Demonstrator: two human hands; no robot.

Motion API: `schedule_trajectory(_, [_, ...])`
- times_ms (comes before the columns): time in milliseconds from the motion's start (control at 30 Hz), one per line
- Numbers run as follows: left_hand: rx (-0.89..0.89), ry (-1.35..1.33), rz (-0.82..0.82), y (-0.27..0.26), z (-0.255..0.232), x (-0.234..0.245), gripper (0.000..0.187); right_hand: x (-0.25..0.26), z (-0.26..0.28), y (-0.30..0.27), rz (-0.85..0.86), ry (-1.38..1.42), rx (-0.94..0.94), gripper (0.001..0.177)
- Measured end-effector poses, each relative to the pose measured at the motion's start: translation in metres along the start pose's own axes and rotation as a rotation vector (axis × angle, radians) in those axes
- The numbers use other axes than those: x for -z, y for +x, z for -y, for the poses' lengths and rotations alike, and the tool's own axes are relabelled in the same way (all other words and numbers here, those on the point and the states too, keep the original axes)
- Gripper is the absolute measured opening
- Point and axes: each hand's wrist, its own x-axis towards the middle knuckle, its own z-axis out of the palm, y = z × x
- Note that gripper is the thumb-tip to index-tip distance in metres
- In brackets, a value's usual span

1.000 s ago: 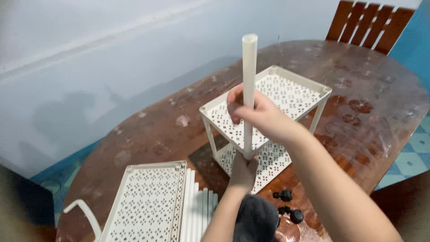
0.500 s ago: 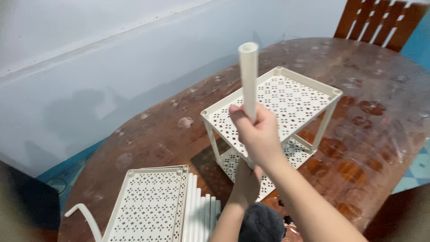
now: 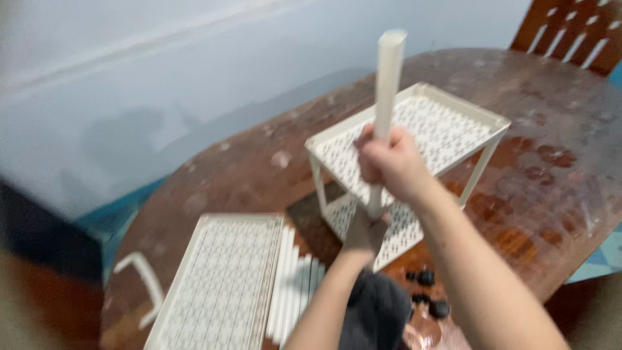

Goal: The person assembles a white plastic shelving unit on a wooden table. They wipe the plastic shelves and poles with a dark cloth, then insert the poles into the shelf trays and stack additional trays to build a multi-tiered structure.

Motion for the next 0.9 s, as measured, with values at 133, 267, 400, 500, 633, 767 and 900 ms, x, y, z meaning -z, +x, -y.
schedule_trajectory(133, [0.099, 0.083, 0.128, -0.035, -0.023, 0.019, 0.056, 0.002, 0.005, -0.006, 0.184, 0.244, 0.151, 0.017])
schedule_trajectory(267, [0.003, 0.436, -0.150, -0.093, -0.007, 0.049, 0.063, -0.011, 0.043, -0.038, -0.040, -0.053, 0.123, 0.049])
schedule_trajectory(400, [0.112, 1.010, -0.221, -0.144, 0.049, 0.090, 0.024, -0.013, 0.060, -0.094, -0.427, -0.011, 0.228, 0.059])
schedule_trajectory(500, [0.215, 1.067, -0.139, -0.143, 0.084, 0.088, 0.017, -0.003, 0.037, -0.118, -0.600, -0.028, 0.221, 0.052])
schedule_trajectory(633, [0.345, 1.070, -0.024, -0.136, 0.108, 0.070, 0.016, 0.005, -0.034, -0.147, -0.515, -0.271, 0.019, 0.023])
schedule_trajectory(767, [0.353, 1.055, -0.091, -0.133, 0.134, 0.058, 0.016, 0.017, -0.117, -0.172, 0.004, -1.096, -0.350, 0.024])
schedule_trajectory(900, [0.410, 0.975, -0.072, -0.128, 0.122, 0.057, 0.019, 0.031, -0.170, -0.199, 0.096, -1.514, -0.483, 0.042])
